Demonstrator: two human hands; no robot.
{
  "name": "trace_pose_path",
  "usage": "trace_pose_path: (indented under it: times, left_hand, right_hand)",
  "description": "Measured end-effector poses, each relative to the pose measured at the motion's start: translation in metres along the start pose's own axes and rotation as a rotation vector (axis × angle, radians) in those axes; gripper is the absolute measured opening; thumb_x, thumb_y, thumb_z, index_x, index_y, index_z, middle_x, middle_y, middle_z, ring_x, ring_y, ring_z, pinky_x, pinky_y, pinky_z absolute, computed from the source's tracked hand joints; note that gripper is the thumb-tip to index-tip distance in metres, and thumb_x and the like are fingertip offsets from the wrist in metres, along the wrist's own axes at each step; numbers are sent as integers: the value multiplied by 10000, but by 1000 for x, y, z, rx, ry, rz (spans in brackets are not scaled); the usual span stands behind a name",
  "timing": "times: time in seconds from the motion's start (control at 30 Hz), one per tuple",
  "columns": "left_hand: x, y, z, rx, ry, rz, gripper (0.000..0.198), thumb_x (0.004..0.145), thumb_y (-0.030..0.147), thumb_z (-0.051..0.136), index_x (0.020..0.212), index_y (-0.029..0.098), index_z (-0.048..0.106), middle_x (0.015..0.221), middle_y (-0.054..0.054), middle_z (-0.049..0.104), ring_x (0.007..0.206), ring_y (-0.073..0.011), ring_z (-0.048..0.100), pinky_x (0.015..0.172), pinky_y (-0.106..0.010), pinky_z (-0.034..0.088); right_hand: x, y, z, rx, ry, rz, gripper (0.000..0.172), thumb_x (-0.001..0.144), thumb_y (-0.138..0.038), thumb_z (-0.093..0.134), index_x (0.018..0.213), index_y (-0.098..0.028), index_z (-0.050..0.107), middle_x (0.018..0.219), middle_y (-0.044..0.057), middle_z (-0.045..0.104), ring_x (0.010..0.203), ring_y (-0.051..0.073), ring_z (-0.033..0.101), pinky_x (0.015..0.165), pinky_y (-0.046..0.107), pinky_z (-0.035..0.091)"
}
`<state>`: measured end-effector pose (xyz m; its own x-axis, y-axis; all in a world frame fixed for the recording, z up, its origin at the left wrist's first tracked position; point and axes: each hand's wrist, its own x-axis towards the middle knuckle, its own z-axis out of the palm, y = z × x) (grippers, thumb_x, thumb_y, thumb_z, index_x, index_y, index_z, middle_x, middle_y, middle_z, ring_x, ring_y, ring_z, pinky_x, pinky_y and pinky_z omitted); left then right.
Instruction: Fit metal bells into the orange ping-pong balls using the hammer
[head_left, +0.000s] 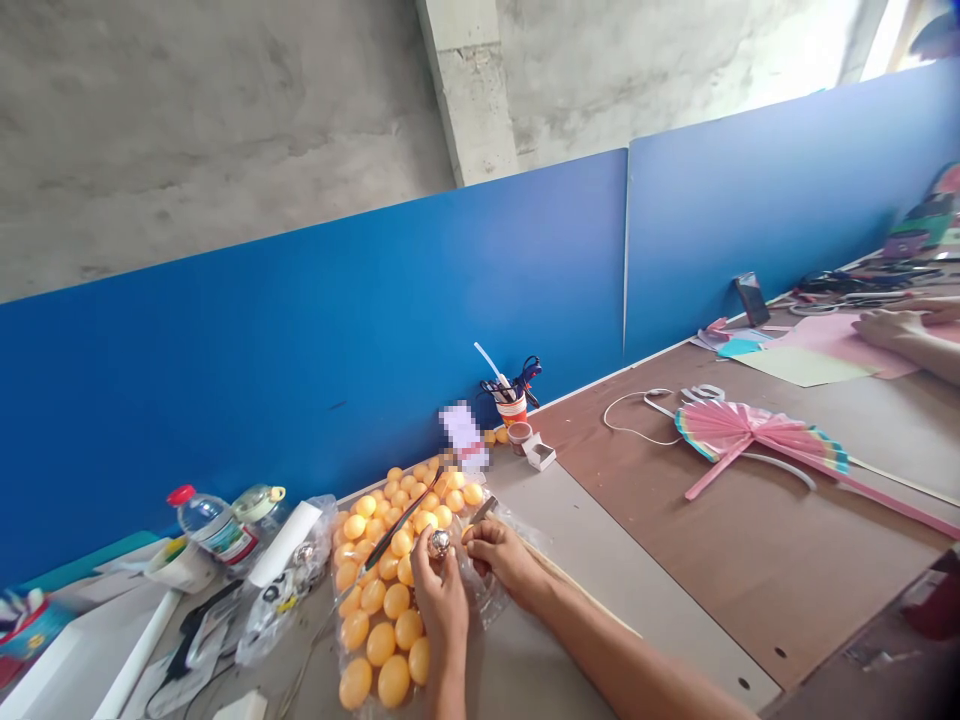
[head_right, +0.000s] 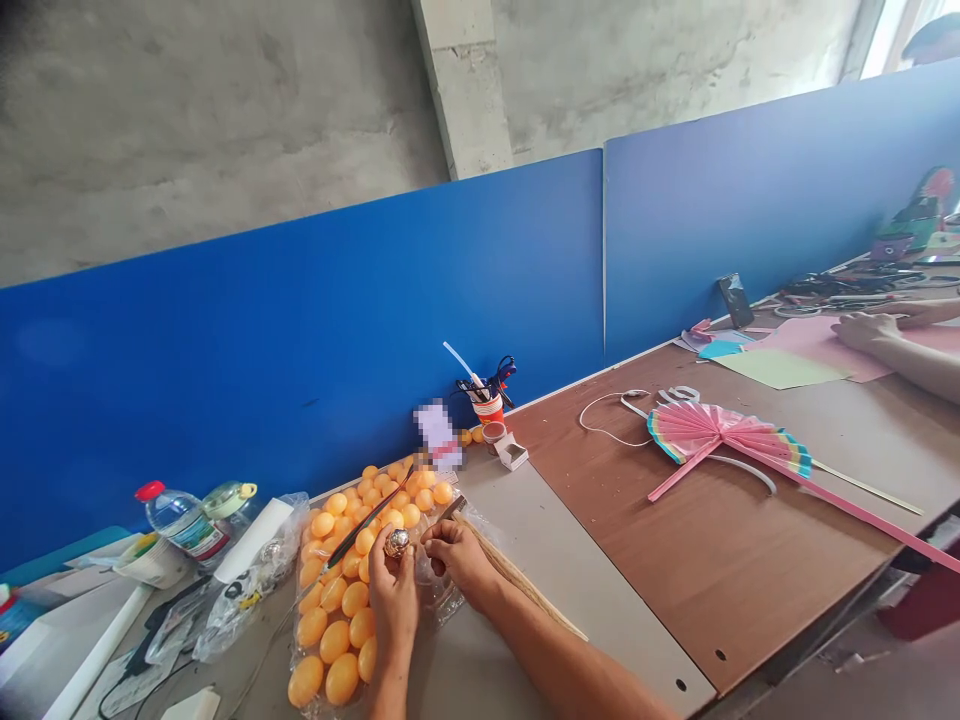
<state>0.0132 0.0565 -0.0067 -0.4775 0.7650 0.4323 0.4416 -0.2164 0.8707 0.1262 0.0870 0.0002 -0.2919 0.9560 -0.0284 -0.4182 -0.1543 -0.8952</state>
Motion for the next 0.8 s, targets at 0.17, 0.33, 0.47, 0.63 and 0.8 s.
trace_pose_path:
  times: [0.17, 0.33, 0.47, 0.63, 0.8]
  left_hand:
    - [-2, 7, -2, -74, -72, -145, 468, 806, 440, 612, 1204, 197, 570, 1266, -139, 633, 1147, -272, 627, 978, -406, 506]
    - [-3, 9, -2, -66, -151, -183, 521, 799, 511, 618, 1197, 179, 574, 1185, -149, 672, 1069, -273, 663, 931, -407, 532]
    - [-3, 9, -1, -23, -207, -176, 533, 809, 546, 588, 1192, 176, 574, 1222, -159, 652, 1135, -287, 629, 957, -420, 515]
    - [-3, 11, 0, -79, -215, -197, 596, 794, 568, 595, 1237, 175, 528, 1237, -154, 634, 1133, -276, 629, 922, -389, 535]
    - [-3, 17, -1, -135, -229, -213, 556, 776, 540, 632, 1196, 182, 558, 1131, -122, 681, 1043, -266, 662, 888, -381, 541]
  right_hand:
    - [-5, -7, 3, 136, -30, 42, 189, 585, -274, 710, 706, -155, 627, 568, -47, 581, 439, 65, 426, 483, 230, 290]
    - [-7, -14, 4, 224, -40, 39, 217, 589, -280, 753, 700, -136, 634, 579, -24, 604, 459, 64, 445, 506, 226, 290]
    - [-8, -17, 3, 267, -60, 35, 223, 597, -282, 769, 686, -132, 631, 558, -24, 593, 463, 62, 444, 531, 228, 308]
    - [-7, -16, 2, 294, -73, 46, 225, 592, -276, 770, 691, -130, 630, 561, -22, 600, 465, 62, 446, 528, 230, 311]
    - [-4, -14, 1, 319, -66, 41, 231, 595, -272, 780, 696, -135, 624, 561, -29, 592, 454, 61, 437, 513, 230, 305]
